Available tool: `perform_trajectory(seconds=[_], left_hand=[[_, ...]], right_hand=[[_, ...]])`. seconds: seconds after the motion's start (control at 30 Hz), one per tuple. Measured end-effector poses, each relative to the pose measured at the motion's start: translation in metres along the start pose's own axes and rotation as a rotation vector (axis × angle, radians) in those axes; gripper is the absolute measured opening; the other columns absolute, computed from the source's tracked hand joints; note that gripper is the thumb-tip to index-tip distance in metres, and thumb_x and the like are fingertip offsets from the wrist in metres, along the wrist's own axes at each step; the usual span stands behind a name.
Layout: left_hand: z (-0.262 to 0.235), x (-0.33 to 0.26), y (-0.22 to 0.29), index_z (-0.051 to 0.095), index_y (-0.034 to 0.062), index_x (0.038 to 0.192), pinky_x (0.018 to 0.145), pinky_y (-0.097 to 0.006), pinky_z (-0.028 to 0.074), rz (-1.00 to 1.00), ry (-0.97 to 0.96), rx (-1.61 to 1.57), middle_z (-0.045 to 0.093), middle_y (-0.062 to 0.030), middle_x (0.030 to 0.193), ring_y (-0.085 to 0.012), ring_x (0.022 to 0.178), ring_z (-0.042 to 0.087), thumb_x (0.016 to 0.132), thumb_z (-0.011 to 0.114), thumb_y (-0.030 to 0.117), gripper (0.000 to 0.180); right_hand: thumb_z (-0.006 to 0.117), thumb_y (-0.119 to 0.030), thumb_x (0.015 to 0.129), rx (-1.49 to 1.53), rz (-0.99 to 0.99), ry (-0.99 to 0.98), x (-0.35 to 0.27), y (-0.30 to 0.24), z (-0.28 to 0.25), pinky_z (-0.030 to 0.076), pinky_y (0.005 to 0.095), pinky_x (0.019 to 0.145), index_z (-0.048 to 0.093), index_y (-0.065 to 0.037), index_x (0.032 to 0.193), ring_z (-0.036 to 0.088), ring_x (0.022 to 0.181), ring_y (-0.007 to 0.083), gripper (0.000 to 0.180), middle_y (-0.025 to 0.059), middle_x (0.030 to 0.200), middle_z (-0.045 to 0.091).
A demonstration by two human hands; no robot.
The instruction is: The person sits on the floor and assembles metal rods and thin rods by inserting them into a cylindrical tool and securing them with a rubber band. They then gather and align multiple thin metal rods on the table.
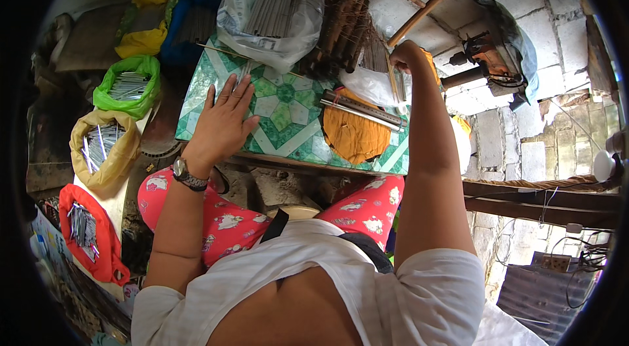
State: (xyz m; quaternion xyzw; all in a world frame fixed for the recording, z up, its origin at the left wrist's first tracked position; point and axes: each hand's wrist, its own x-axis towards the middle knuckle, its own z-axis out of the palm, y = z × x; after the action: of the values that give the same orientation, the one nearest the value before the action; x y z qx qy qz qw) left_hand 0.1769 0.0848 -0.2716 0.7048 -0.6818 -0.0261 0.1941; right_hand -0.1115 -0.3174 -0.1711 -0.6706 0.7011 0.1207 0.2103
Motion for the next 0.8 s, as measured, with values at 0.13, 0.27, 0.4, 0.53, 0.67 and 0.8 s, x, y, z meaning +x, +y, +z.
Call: perform_trajectory(seconds=[0.13, 0.27, 0.4, 0.53, 0.67, 0.8], left_hand=[[0.000, 0.000, 0.000, 0.042, 0.0025, 0.151, 0.124, -0.055, 0.017, 0.004, -0.002, 0.002, 0.030, -0.0098, 0.165, -0.0312, 0.154, 0.023, 0.102, 0.050, 0.037, 0.060], [0.001, 0.000, -0.001, 0.043, 0.0036, 0.151, 0.123, -0.056, 0.018, 0.019, 0.026, 0.007, 0.032, -0.0098, 0.164, -0.0326, 0.153, 0.025, 0.102, 0.050, 0.036, 0.059], [0.003, -0.001, -0.002, 0.042, 0.0061, 0.152, 0.123, -0.055, 0.018, 0.018, 0.033, 0.004, 0.033, -0.0091, 0.164, -0.0324, 0.152, 0.026, 0.103, 0.050, 0.035, 0.057], [0.001, 0.000, -0.002, 0.037, 0.0089, 0.156, 0.124, -0.054, 0.016, 0.011, 0.013, 0.007, 0.033, -0.0077, 0.164, -0.0303, 0.153, 0.025, 0.105, 0.046, 0.036, 0.058], [-0.001, 0.003, -0.001, 0.033, 0.0117, 0.159, 0.125, -0.052, 0.014, -0.024, -0.030, -0.001, 0.033, -0.0070, 0.165, -0.0293, 0.154, 0.023, 0.107, 0.040, 0.038, 0.058], [-0.004, 0.004, -0.001, 0.033, 0.0148, 0.159, 0.125, -0.052, 0.014, -0.030, -0.059, -0.015, 0.033, -0.0075, 0.165, -0.0300, 0.154, 0.022, 0.108, 0.039, 0.039, 0.057]], right_hand=[[0.071, -0.002, 0.073, -0.065, -0.030, 0.057, -0.056, 0.021, -0.018, 0.039, 0.0321, 0.037, 0.063, 0.002, 0.063, 0.056, 0.044, 0.0152, 0.014, 0.0114, 0.055, 0.059], [0.068, 0.002, 0.075, -0.062, -0.073, 0.012, -0.143, 0.050, -0.019, 0.045, 0.0317, 0.038, 0.068, 0.005, 0.077, 0.059, 0.047, 0.0155, 0.004, 0.0104, 0.059, 0.062], [0.069, -0.004, 0.082, 0.280, -0.330, -0.264, -0.232, 0.053, 0.020, 0.052, 0.0295, 0.045, 0.068, 0.005, 0.102, 0.063, 0.050, 0.0152, 0.022, 0.0069, 0.066, 0.066], [0.073, -0.008, 0.086, 0.548, -0.550, -0.705, -0.267, 0.003, 0.105, 0.053, 0.0273, 0.047, 0.067, 0.008, 0.098, 0.065, 0.051, 0.0161, 0.021, 0.0106, 0.065, 0.066], [0.071, -0.010, 0.090, 0.680, -0.392, -0.660, -0.269, -0.052, 0.163, 0.059, 0.0290, 0.053, 0.066, 0.010, 0.106, 0.068, 0.053, 0.0188, 0.026, 0.0136, 0.066, 0.069], [0.071, -0.008, 0.091, 0.791, -0.503, -0.630, -0.267, -0.086, 0.183, 0.062, 0.0301, 0.057, 0.064, 0.012, 0.117, 0.071, 0.061, 0.0201, 0.034, 0.0145, 0.077, 0.072]])
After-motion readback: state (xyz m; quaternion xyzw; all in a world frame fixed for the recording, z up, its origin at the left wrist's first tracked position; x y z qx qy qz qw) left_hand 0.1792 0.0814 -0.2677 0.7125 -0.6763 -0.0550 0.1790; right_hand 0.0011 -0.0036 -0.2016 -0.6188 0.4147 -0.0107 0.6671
